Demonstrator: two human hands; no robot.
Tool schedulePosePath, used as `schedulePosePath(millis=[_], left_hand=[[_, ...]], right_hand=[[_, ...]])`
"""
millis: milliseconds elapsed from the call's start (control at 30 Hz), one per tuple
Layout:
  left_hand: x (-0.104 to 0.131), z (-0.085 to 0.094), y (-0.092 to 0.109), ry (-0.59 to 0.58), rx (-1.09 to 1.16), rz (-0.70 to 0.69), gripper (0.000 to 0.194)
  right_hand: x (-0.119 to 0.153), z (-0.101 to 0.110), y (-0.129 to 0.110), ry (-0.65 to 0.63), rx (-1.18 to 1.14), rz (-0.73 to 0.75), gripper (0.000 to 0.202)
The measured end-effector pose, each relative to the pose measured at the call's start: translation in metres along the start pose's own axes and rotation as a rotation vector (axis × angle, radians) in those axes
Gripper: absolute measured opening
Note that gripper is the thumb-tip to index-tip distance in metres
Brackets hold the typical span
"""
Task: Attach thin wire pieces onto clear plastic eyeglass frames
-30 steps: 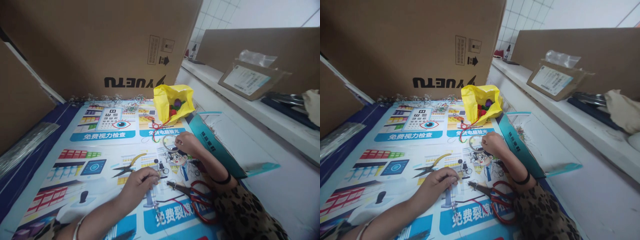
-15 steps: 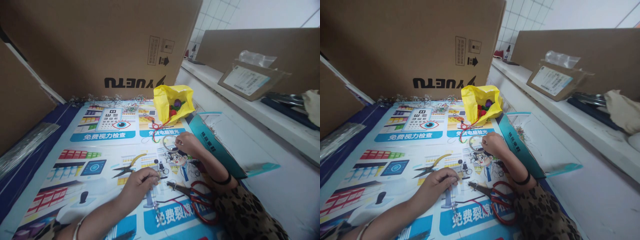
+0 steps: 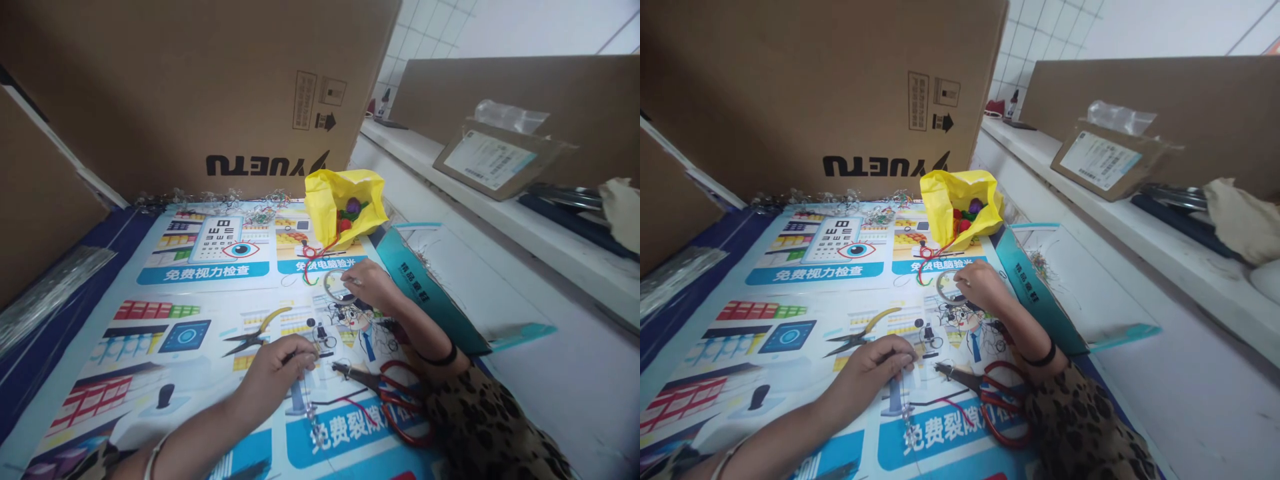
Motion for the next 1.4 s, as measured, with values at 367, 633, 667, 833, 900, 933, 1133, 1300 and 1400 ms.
schedulePosePath(millis=[367,633,667,833,900,933,1133,1300,1400], left_hand=[[0.000,0.000,0.004,-0.006,-0.008,0.015,0.016],[0.000,0.000,0.002,0.003,-0.016,0.022,0.014],[0.000,0.000,0.001,0.001,-0.017,0.019,0.014],[0.000,0.000,0.002,0.001,-0.018,0.012,0.014],[0.000,0.000,0.002,0.001,-0.021,0.010,0.014],[0.000,0.000,0.002,0.001,-0.023,0.010,0.015],[0.000,0.000,0.001,0.000,-0.022,0.009,0.015],[0.000,0.000,0.002,0.000,-0.023,0.000,0.015],[0.000,0.000,0.003,0.004,-0.029,0.007,0.016]], right_hand=[[0.004,0.024,0.002,0.010,0.009,-0.059,0.018],[0.007,0.024,0.005,-0.073,0.080,-0.110,0.015],[0.007,0.024,0.005,-0.077,0.085,-0.112,0.015],[0.008,0.024,0.007,-0.097,0.096,-0.113,0.013],[0.008,0.022,0.006,-0.103,0.098,-0.113,0.013],[0.008,0.021,0.006,-0.106,0.098,-0.112,0.013],[0.007,0.016,0.002,-0.118,0.114,-0.105,0.014],[0.006,0.013,0.003,-0.146,0.135,-0.089,0.020],[0.006,0.008,0.004,-0.166,0.132,-0.079,0.020]])
Point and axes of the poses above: each hand's wrist, its own x-axis away from the middle knuckle, its own z-axis out of the back of the hand, y = z × x, the point moved 4 cm from there along -x, towards the middle knuckle, and after that the axes turned 6 degrees about -x, right-handed, at the moved point
